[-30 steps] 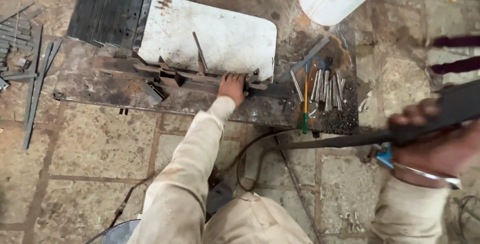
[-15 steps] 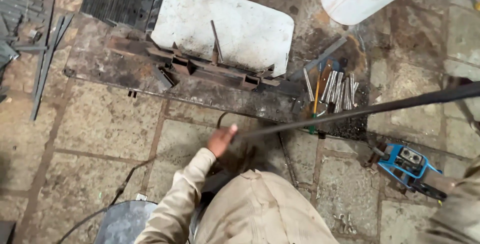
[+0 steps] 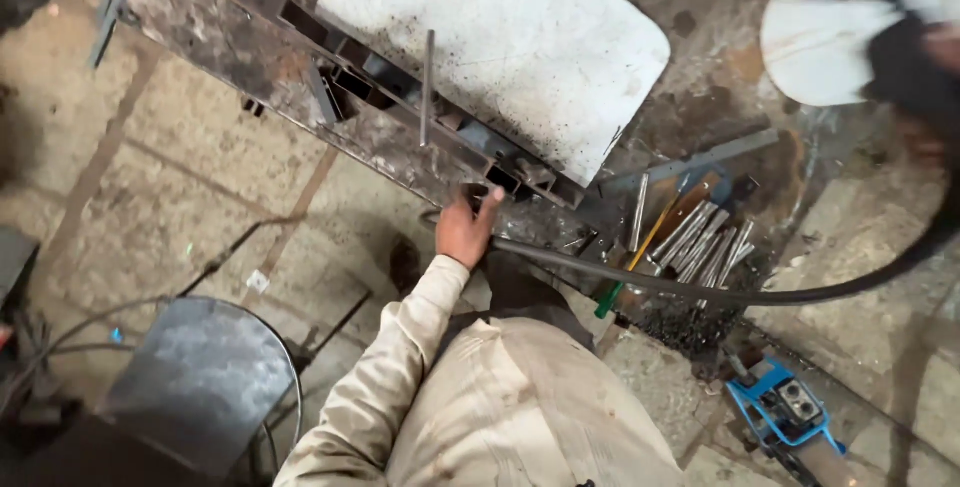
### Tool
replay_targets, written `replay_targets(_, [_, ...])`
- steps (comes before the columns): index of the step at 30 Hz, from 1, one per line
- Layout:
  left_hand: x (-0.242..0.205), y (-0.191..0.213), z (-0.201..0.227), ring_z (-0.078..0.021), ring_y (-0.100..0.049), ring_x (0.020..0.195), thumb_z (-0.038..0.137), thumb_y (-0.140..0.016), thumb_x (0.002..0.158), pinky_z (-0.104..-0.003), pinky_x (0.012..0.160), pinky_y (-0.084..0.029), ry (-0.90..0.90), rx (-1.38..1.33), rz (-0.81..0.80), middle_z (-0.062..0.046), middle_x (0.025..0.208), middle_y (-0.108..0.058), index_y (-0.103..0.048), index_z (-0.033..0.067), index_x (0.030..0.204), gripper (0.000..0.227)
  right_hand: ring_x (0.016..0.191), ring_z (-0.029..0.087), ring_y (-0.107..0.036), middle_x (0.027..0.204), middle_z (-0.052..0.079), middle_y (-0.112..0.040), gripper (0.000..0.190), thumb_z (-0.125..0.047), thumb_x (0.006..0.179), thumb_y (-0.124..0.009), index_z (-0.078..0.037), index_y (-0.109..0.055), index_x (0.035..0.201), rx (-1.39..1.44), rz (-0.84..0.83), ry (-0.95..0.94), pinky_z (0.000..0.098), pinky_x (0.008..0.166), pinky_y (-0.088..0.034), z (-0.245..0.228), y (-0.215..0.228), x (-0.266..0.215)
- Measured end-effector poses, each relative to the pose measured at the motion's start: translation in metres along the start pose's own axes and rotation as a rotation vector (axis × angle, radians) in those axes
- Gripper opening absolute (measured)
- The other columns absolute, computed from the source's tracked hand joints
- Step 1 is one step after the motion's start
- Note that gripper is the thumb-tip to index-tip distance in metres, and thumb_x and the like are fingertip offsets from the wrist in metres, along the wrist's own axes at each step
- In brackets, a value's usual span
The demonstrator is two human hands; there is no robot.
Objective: The person positions metal rods and plates on a workbench, then uses a welding torch to join them. The person repeatedly aligns pieces, welds them, and moves to the next joint, producing a series of welded metal assemblies.
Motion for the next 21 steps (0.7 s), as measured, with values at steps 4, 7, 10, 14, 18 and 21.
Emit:
replay_targets(4, [0.015, -0.018, -0.009, -0.0447, -0.069, 0.085, 0.059, -0.050, 0.100, -0.053, 0.076, -0.051, 0.160, 0.044, 0.056, -0.021, 0.082, -0.072, -0.065, 0.0028, 0.106, 0.059, 0.035, 0.016, -0.043, 0.052, 0.005, -0.049, 0.076, -0.075, 0.099, -0.039, -0.004, -0.068, 0.101, -0.243, -0.114, -0.115, 0.0359, 0.032, -0.034, -0.122, -0.148, 0.041])
replay_targets(7, [0.019, -0.020, -0.006, -0.0432, -0.070, 0.085, 0.056, -0.044, 0.105, -0.052, 0.077, -0.051, 0.265, 0.079, 0.015, -0.019, 0.082, -0.074, -0.064, 0.0026, 0.100, 0.057, 0.043, 0.023, -0.050, 0.060, 0.013, -0.054, 0.081, -0.075, 0.093, -0.043, 0.001, -0.069, 0.110, -0.778, -0.247, -0.150, 0.0430, 0.045, -0.044, -0.160, -0.213, 0.093])
replay_targets(10, [0.018, -0.016, 0.001, -0.0416, -0.070, 0.083, 0.052, -0.043, 0.105, -0.050, 0.075, -0.051, 0.321, 0.063, -0.015, -0.017, 0.082, -0.074, -0.063, 0.0021, 0.100, 0.054, 0.043, 0.019, -0.051, 0.059, 0.010, -0.055, 0.088, -0.078, 0.094, -0.046, 0.008, -0.067, 0.097, -0.940, -0.520, -0.058, 0.0406, 0.047, -0.049, -0.172, -0.274, 0.139])
replay_targets(14, [0.020, -0.013, 0.002, -0.0407, -0.071, 0.082, 0.049, -0.048, 0.102, -0.049, 0.074, -0.052, 0.329, -0.043, -0.003, -0.018, 0.083, -0.074, -0.062, 0.0026, 0.106, 0.049, 0.041, 0.019, -0.051, 0.053, 0.010, -0.053, 0.061, -0.079, 0.092, -0.044, -0.020, -0.058, 0.088, -1.192, -0.636, 0.094, 0.0364, 0.050, -0.053, -0.214, -0.330, 0.140])
replay_targets(18, [0.017, -0.017, -0.006, -0.0447, -0.068, 0.087, 0.049, -0.052, 0.102, -0.050, 0.074, -0.051, 0.326, -0.065, 0.013, -0.023, 0.088, -0.072, -0.059, 0.0020, 0.113, 0.048, 0.041, 0.020, -0.051, 0.049, 0.009, -0.051, 0.086, -0.080, 0.087, -0.046, 0.000, -0.056, 0.059, -1.304, -0.725, 0.108, 0.0396, 0.046, -0.045, -0.240, -0.359, 0.131])
replay_targets(21, [0.017, -0.015, -0.007, -0.0474, -0.066, 0.088, 0.050, -0.053, 0.102, -0.052, 0.073, -0.049, 0.324, -0.055, 0.023, -0.026, 0.089, -0.071, -0.057, 0.0016, 0.115, 0.050, 0.040, 0.023, -0.046, 0.049, 0.010, -0.047, 0.084, -0.079, 0.088, -0.050, 0.000, -0.055, 0.060, -1.349, -0.678, 0.036, 0.0417, 0.043, -0.042, -0.256, -0.374, 0.124])
Point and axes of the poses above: each hand's wrist, its own x-axis towards the middle knuckle, its own y-axis out of the back of the hand, z = x × y, the point moved 10 cm from there along x, towards the middle knuckle
